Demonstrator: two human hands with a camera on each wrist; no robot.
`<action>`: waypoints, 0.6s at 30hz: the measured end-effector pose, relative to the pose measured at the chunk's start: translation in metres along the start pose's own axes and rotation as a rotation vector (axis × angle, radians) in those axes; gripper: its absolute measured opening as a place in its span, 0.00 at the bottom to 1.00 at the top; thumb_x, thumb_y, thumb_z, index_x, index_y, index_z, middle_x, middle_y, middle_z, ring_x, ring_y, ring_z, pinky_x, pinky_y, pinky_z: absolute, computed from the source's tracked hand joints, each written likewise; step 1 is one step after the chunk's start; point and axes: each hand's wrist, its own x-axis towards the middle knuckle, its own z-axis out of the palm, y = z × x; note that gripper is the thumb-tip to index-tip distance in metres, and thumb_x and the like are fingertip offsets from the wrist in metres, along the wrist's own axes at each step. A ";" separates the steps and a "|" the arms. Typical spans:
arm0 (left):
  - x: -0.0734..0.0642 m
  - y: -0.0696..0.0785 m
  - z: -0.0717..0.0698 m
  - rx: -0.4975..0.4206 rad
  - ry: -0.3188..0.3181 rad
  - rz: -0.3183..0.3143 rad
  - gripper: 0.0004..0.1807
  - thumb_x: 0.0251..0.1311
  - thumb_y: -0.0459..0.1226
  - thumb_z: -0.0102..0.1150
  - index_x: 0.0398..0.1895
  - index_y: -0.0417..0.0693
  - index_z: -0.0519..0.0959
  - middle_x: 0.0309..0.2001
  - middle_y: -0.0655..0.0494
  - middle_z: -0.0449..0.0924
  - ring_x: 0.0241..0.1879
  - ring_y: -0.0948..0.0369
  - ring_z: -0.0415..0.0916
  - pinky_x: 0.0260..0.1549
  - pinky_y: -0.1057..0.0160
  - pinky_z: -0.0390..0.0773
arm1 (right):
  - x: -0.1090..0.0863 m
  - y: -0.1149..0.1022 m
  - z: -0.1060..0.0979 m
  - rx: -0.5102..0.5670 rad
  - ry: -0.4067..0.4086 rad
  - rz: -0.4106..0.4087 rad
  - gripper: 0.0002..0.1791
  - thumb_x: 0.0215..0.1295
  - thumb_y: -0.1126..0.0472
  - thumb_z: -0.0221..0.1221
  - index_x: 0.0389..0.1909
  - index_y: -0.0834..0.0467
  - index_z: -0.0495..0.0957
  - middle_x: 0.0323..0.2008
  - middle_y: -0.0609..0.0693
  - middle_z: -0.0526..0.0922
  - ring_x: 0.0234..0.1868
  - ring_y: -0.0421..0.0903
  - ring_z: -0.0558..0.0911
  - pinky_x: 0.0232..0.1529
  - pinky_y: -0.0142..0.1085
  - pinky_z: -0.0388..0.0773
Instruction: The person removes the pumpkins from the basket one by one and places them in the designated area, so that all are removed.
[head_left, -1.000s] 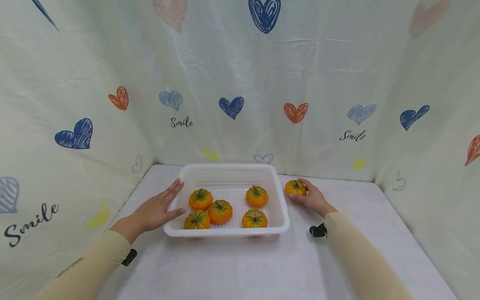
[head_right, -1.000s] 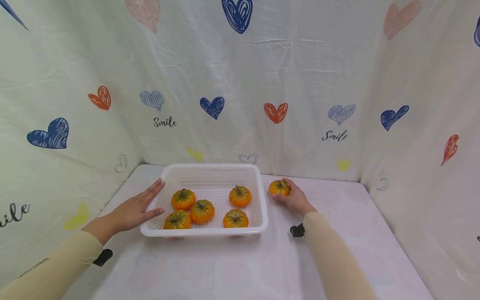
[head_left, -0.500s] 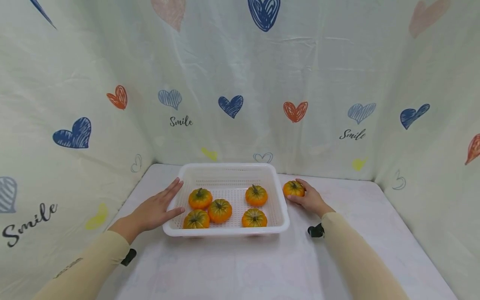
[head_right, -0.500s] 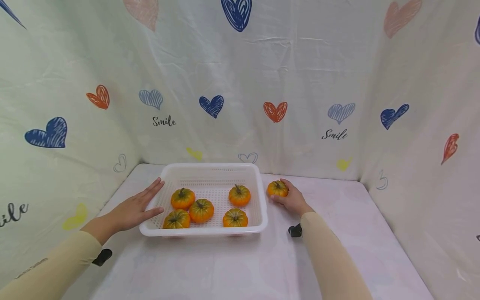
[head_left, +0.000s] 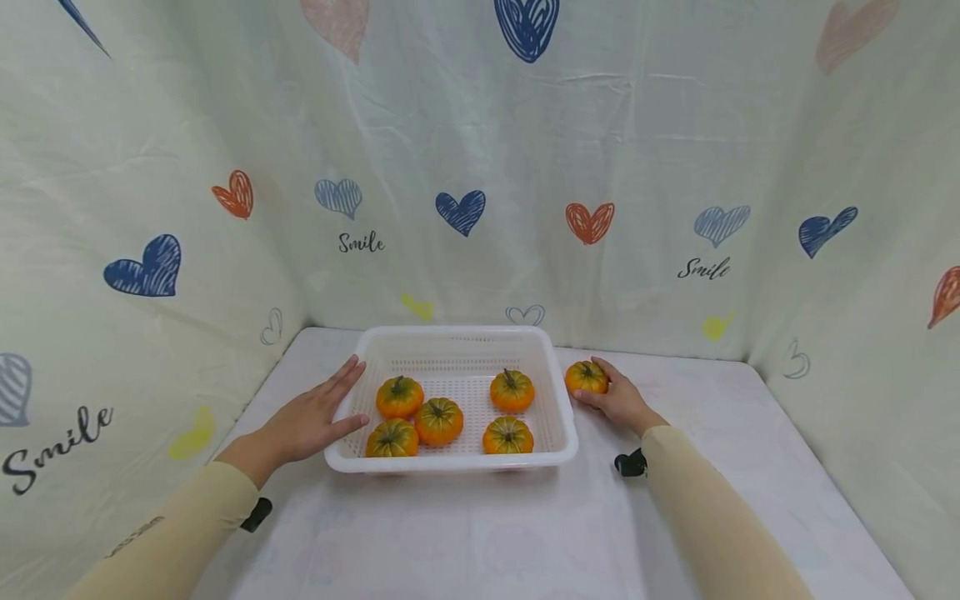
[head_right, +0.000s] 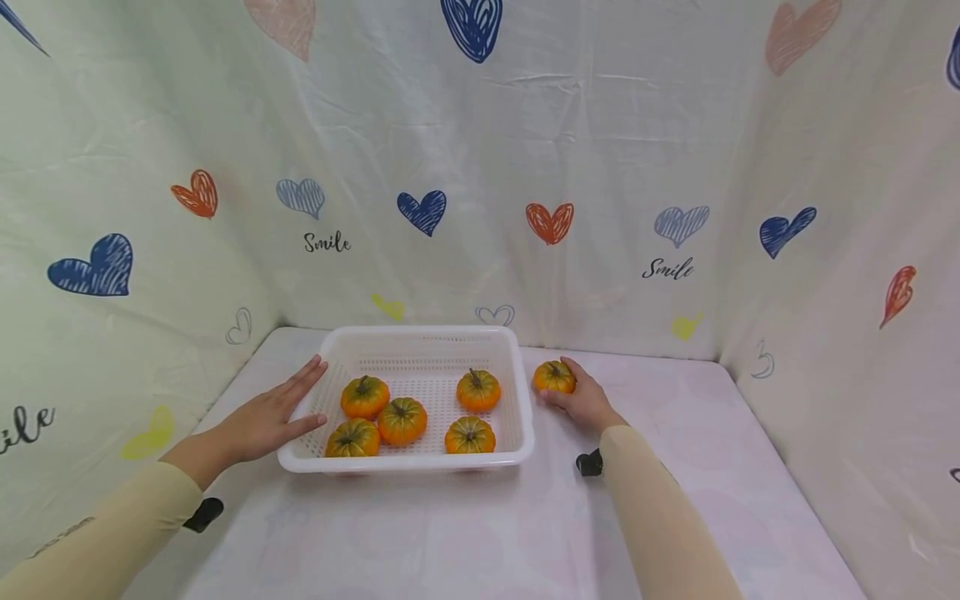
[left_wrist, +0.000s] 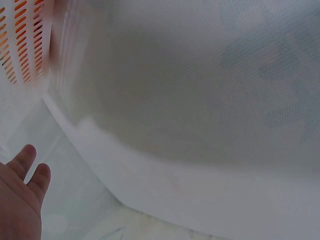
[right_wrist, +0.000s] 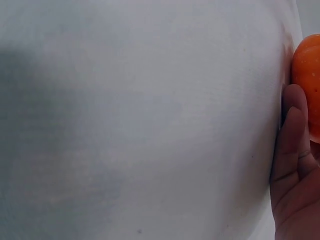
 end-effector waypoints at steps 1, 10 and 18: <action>0.000 0.000 0.000 -0.002 0.001 0.000 0.47 0.69 0.58 0.51 0.81 0.47 0.45 0.80 0.47 0.37 0.71 0.36 0.54 0.63 0.33 0.60 | 0.000 0.000 0.000 0.000 0.000 0.000 0.54 0.60 0.41 0.68 0.80 0.51 0.48 0.74 0.66 0.55 0.71 0.66 0.59 0.69 0.63 0.52; 0.001 0.000 0.001 -0.001 -0.006 -0.010 0.47 0.68 0.59 0.50 0.81 0.49 0.44 0.80 0.47 0.36 0.72 0.36 0.53 0.63 0.32 0.59 | -0.003 -0.002 -0.001 -0.013 0.006 -0.033 0.51 0.64 0.45 0.67 0.79 0.53 0.48 0.73 0.67 0.57 0.70 0.65 0.60 0.70 0.61 0.52; 0.001 0.001 0.000 -0.008 -0.012 -0.019 0.48 0.68 0.60 0.51 0.81 0.50 0.43 0.80 0.48 0.36 0.72 0.36 0.53 0.63 0.32 0.59 | -0.003 -0.002 -0.001 -0.004 0.011 -0.042 0.52 0.63 0.45 0.67 0.79 0.54 0.48 0.73 0.67 0.56 0.70 0.65 0.59 0.70 0.62 0.51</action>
